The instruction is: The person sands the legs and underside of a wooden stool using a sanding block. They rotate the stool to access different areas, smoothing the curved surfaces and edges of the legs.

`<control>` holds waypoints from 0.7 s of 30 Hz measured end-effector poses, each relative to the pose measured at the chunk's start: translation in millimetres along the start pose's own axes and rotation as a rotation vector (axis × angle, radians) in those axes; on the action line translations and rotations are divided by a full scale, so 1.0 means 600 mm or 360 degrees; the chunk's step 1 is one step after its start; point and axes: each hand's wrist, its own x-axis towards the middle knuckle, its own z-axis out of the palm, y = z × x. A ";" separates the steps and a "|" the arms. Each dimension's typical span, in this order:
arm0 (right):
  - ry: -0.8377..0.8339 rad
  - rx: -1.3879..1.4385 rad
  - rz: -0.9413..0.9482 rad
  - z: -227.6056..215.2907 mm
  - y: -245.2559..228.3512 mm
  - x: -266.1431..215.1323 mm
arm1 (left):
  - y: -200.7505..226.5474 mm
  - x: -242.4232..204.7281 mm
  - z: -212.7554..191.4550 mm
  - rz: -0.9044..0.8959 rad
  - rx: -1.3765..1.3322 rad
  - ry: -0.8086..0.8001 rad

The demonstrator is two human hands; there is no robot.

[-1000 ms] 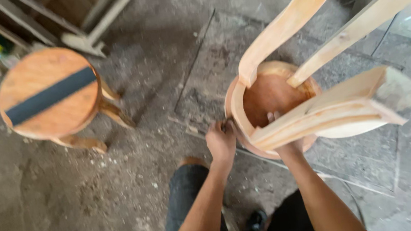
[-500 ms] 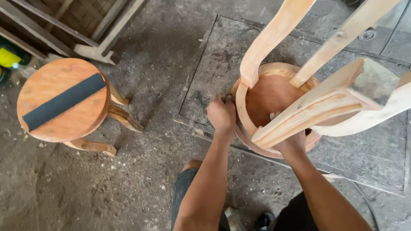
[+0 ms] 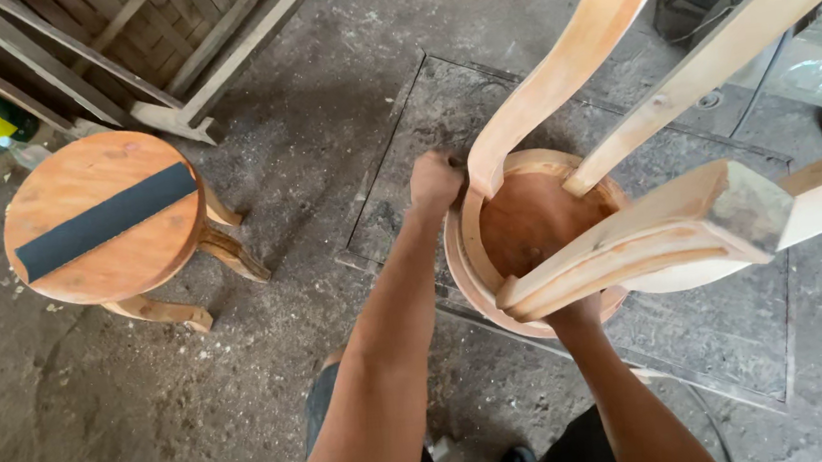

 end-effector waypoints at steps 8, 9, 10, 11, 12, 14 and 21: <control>-0.0188 0.0240 0.0404 -0.023 -0.011 0.000 | 0.013 -0.245 -0.090 0.0048 0.0035 0.0478; -0.0375 0.0194 0.0517 -0.039 -0.021 0.016 | 0.022 -0.270 -0.103 0.0045 -0.0089 0.0569; -0.0315 0.0260 0.0535 -0.055 -0.031 0.027 | 0.031 -0.286 -0.107 0.0040 -0.0222 0.0649; -0.0255 0.0325 0.0553 -0.073 -0.040 0.036 | 0.040 -0.292 -0.104 -0.0067 -0.0268 0.0631; -0.0192 0.0394 0.0574 -0.091 -0.052 0.041 | 0.050 -0.302 -0.097 -0.0169 -0.0309 0.0610; -0.0336 0.0567 0.0835 -0.126 -0.065 0.057 | 0.067 -0.333 -0.079 -0.0196 -0.0225 0.0592; -0.0866 0.0430 0.1061 -0.200 -0.084 0.096 | 0.101 -0.498 -0.140 0.0027 0.0081 -0.0670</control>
